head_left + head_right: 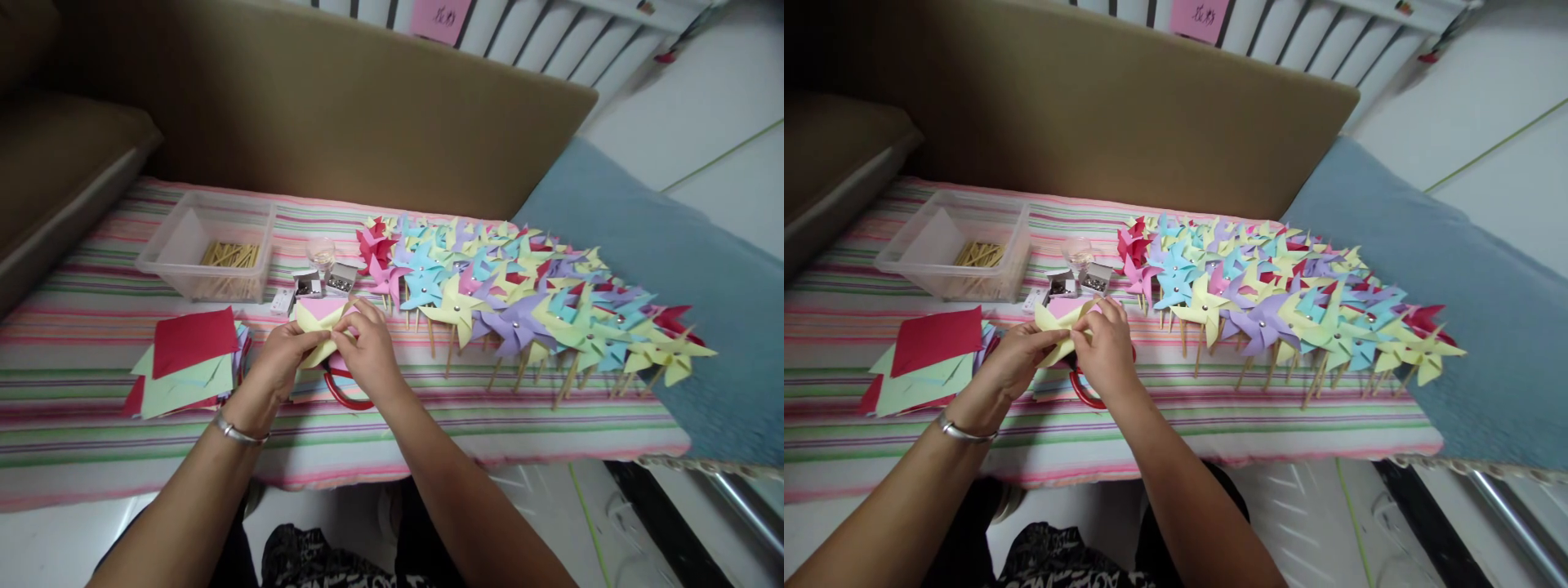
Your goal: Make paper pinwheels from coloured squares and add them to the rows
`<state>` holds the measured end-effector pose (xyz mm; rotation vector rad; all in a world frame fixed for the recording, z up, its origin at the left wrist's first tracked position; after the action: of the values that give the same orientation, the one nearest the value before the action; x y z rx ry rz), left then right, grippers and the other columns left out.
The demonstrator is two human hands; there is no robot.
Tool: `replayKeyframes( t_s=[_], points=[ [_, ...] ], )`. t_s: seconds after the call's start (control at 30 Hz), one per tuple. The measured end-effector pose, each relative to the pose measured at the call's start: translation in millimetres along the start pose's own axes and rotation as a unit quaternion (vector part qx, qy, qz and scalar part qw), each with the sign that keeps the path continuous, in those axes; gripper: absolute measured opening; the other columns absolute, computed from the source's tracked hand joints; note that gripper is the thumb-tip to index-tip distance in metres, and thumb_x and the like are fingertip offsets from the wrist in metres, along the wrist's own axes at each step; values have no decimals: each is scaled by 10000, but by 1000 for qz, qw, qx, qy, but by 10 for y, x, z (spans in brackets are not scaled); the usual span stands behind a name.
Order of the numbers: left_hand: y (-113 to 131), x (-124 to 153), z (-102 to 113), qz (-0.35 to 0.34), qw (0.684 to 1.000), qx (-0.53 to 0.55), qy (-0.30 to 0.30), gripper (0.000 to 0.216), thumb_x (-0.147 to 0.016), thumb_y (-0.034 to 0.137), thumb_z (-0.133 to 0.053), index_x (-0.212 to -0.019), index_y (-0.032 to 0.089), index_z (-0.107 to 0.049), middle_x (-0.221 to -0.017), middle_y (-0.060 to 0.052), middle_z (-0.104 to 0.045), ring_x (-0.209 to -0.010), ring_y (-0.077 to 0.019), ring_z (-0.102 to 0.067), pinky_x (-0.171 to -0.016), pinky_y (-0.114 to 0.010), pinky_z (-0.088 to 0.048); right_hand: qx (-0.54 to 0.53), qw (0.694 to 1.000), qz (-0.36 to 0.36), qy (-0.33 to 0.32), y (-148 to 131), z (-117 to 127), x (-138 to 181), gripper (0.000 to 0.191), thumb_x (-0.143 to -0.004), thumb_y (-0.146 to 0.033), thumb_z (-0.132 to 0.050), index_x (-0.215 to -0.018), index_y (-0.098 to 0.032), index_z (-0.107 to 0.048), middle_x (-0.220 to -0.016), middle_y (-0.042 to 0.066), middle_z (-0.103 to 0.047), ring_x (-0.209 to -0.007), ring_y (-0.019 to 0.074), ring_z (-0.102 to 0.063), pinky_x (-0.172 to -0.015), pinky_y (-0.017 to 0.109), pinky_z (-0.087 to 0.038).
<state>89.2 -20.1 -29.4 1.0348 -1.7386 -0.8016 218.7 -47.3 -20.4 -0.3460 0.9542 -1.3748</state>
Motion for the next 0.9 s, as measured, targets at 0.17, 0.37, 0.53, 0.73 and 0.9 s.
replayKeyframes(
  t_s=[0.17, 0.37, 0.53, 0.73, 0.9],
  points=[
    [26, 0, 5, -18, 999, -12, 28, 149, -501, 188, -763, -530, 115, -637, -431, 17, -559, -382, -72, -443, -401, -200, -304, -55, 998, -20, 32, -2, 50, 9, 93, -764, -199, -609, -855, -214, -598, -1181, 95, -592, -1207, 237, -482, -1038, 419, -346],
    [38, 11, -6, -27, 999, -1, 26, 130, -505, 175, -742, -605, 118, -681, -568, -33, -666, -492, -118, -561, -492, -215, -399, -320, 907, -273, -8, 73, 98, -22, 322, -698, -364, -663, -956, -185, -592, -965, 71, -675, -879, 204, -641, -773, 324, -494],
    [-36, 3, -55, -28, 999, -13, 30, 149, -494, 171, -749, -622, 116, -697, -562, -26, -665, -470, -110, -544, -482, -214, -395, -380, 868, -304, -101, 33, 73, -14, 173, -619, -272, -686, -740, -158, -638, -682, -16, -638, -614, 116, -563, -616, 235, -429],
    [-81, 11, -77, -39, 999, -19, 29, 195, -514, 168, -746, -701, 118, -722, -642, -39, -700, -529, -128, -579, -533, -226, -428, -315, 896, -294, -106, 90, 47, -10, 109, -605, -254, -654, -642, -160, -613, -610, -27, -599, -572, 125, -527, -590, 251, -401],
    [-65, 23, -75, -60, 996, -51, 32, 165, -528, 153, -731, -690, 123, -713, -629, -33, -689, -517, -132, -569, -516, -230, -422, -297, 910, -268, -109, 77, 28, -11, 116, -625, -264, -661, -664, -163, -618, -644, -16, -620, -608, 142, -564, -618, 266, -433]
  ],
)
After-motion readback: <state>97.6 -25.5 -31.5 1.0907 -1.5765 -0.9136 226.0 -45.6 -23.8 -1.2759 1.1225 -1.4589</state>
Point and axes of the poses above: each hand's wrist, its own x-axis away from the middle knuckle, its own z-axis out of the back of the hand, y = z × x, the point moved 1 cm from there along -x, towards the middle knuckle
